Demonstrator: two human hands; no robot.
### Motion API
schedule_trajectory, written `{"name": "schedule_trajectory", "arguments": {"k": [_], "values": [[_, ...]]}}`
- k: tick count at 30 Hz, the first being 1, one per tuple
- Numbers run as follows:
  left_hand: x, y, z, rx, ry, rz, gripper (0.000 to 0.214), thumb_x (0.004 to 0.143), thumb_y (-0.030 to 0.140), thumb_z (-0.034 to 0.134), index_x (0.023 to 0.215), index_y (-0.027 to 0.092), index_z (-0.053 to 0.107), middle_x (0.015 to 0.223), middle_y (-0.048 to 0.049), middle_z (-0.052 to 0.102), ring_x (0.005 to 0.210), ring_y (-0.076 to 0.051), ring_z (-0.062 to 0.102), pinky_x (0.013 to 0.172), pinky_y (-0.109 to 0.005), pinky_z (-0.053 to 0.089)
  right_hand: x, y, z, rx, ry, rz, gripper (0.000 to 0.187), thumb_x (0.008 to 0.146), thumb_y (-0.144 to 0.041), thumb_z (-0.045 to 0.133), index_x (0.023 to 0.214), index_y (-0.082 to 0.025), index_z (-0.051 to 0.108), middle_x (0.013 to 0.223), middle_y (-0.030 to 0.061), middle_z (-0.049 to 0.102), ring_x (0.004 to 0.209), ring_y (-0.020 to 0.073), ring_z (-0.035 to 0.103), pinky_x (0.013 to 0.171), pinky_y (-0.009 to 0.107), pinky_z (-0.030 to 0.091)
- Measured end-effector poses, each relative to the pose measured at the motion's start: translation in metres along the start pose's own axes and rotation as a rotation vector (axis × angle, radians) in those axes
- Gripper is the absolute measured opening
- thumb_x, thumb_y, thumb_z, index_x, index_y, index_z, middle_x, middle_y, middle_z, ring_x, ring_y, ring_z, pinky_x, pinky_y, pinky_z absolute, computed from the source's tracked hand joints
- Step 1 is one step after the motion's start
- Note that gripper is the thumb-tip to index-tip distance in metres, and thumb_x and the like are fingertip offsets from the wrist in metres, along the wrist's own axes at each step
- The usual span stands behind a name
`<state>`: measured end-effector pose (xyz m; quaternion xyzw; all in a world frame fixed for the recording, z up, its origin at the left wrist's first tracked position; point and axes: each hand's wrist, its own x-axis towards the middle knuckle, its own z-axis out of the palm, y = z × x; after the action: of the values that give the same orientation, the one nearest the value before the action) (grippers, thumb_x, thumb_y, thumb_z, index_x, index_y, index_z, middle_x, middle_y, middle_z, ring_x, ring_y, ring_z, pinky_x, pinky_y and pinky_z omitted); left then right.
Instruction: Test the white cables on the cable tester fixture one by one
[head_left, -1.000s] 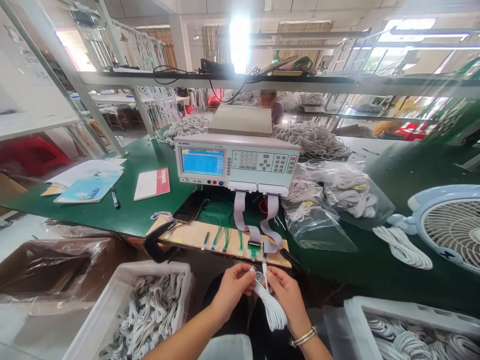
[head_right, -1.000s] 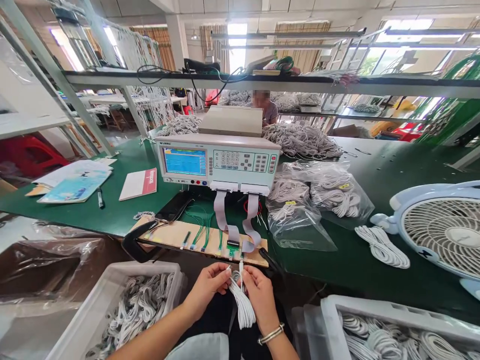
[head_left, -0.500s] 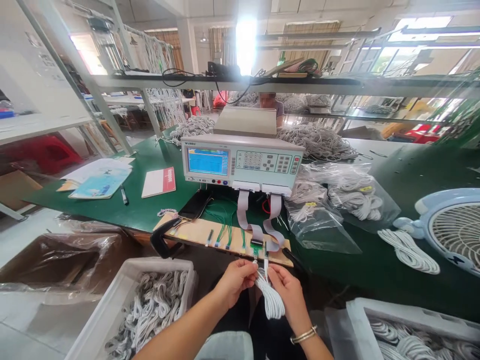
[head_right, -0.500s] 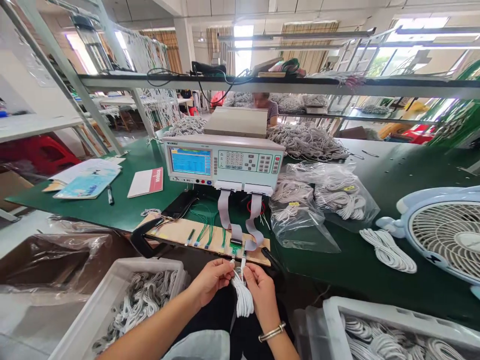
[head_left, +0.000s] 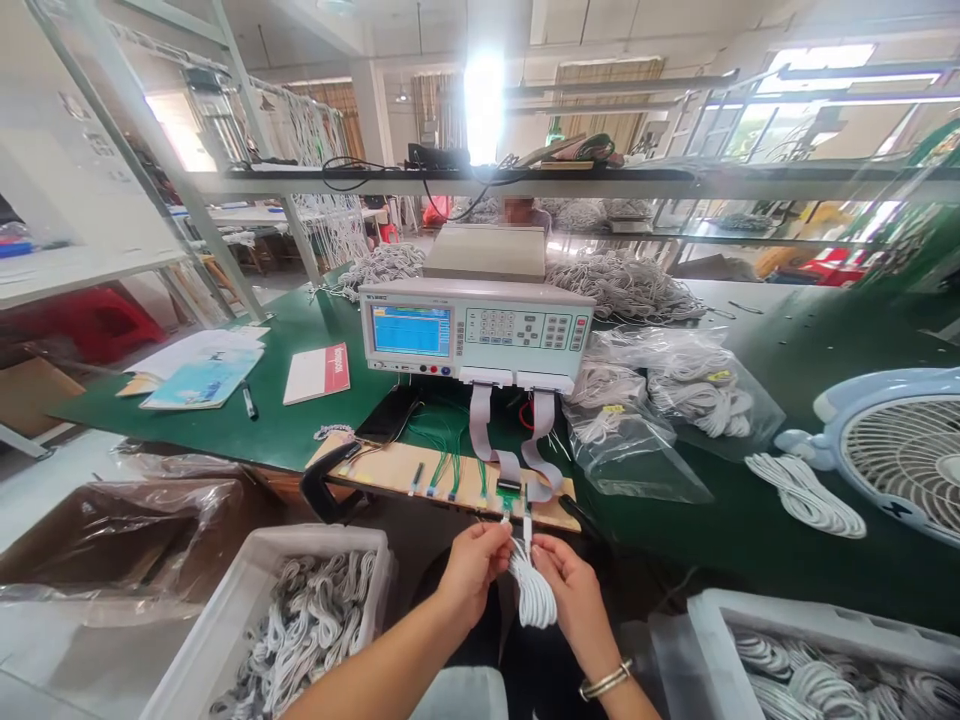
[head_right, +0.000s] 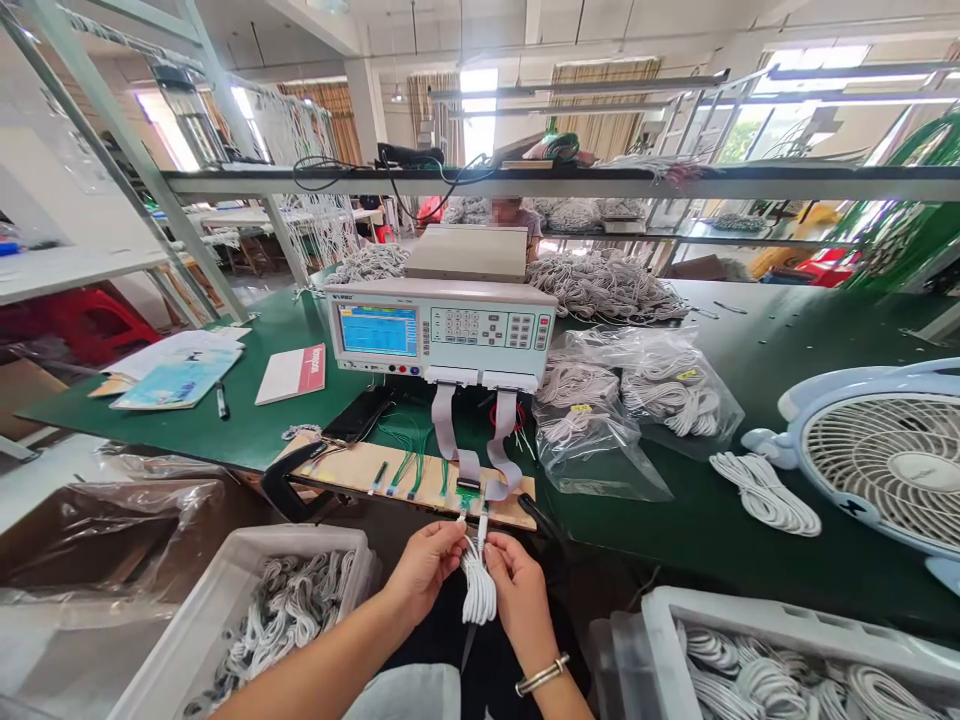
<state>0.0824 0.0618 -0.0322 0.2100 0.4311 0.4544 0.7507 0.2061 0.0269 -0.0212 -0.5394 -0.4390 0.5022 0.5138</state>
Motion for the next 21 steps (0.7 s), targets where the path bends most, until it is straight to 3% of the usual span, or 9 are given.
{"name": "schedule_trajectory", "arguments": {"k": [2,6,12,17,19,21], "values": [[-0.002,-0.003,0.003,-0.070,-0.010,0.028,0.023,0.057,0.032,0.066,0.063,0.012,0.054,0.055,0.0018,0.052,0.046,-0.004,0.041,0.048,-0.016,0.034,-0.001,-0.001,0.000,0.031,0.032,0.025,0.024,0.066,-0.035,0.060,0.082,-0.016,0.062,0.071,0.0041,0.065,0.064,0.0173,0.057,0.058,0.025,0.044],[-0.003,-0.001,0.002,-0.096,-0.061,-0.011,0.023,0.056,0.031,0.067,0.065,0.012,0.057,0.059,0.0017,0.052,0.049,-0.003,0.042,0.051,-0.016,0.035,0.000,0.000,0.000,0.108,0.103,0.157,0.028,0.063,-0.038,0.061,0.081,-0.016,0.061,0.063,0.0011,0.061,0.047,0.0120,0.050,0.039,0.020,0.036],[0.002,0.018,-0.002,0.008,-0.137,-0.117,0.038,0.058,0.045,0.061,0.074,0.010,0.062,0.054,0.0022,0.046,0.043,-0.003,0.036,0.044,-0.017,0.028,0.012,-0.002,0.001,0.195,0.027,0.287,0.022,0.063,-0.036,0.062,0.075,-0.018,0.059,0.049,-0.0050,0.050,0.038,0.0071,0.040,0.033,0.017,0.028],[0.012,0.017,0.003,0.093,-0.150,-0.099,0.046,0.059,0.054,0.055,0.071,0.011,0.062,0.050,0.0037,0.041,0.040,-0.003,0.031,0.042,-0.017,0.023,0.027,-0.003,0.006,0.078,0.060,0.372,0.027,0.059,-0.046,0.061,0.064,-0.020,0.059,0.033,-0.0093,0.033,0.025,0.0047,0.026,0.027,0.017,0.016],[0.015,0.013,0.004,0.096,-0.155,-0.079,0.046,0.059,0.055,0.054,0.069,0.010,0.062,0.050,0.0033,0.041,0.040,-0.003,0.031,0.041,-0.017,0.023,0.029,-0.005,0.009,0.017,0.060,0.325,0.031,0.057,-0.049,0.060,0.064,-0.019,0.061,0.032,-0.0078,0.036,0.026,0.0072,0.030,0.028,0.020,0.021],[0.018,0.011,0.003,0.096,-0.151,-0.070,0.046,0.058,0.054,0.055,0.070,0.011,0.062,0.051,0.0027,0.043,0.040,-0.003,0.032,0.041,-0.017,0.023,0.031,-0.008,0.012,-0.043,0.041,0.233,0.033,0.056,-0.049,0.061,0.064,-0.017,0.063,0.038,-0.0036,0.048,0.035,0.0112,0.042,0.035,0.022,0.031]]}}
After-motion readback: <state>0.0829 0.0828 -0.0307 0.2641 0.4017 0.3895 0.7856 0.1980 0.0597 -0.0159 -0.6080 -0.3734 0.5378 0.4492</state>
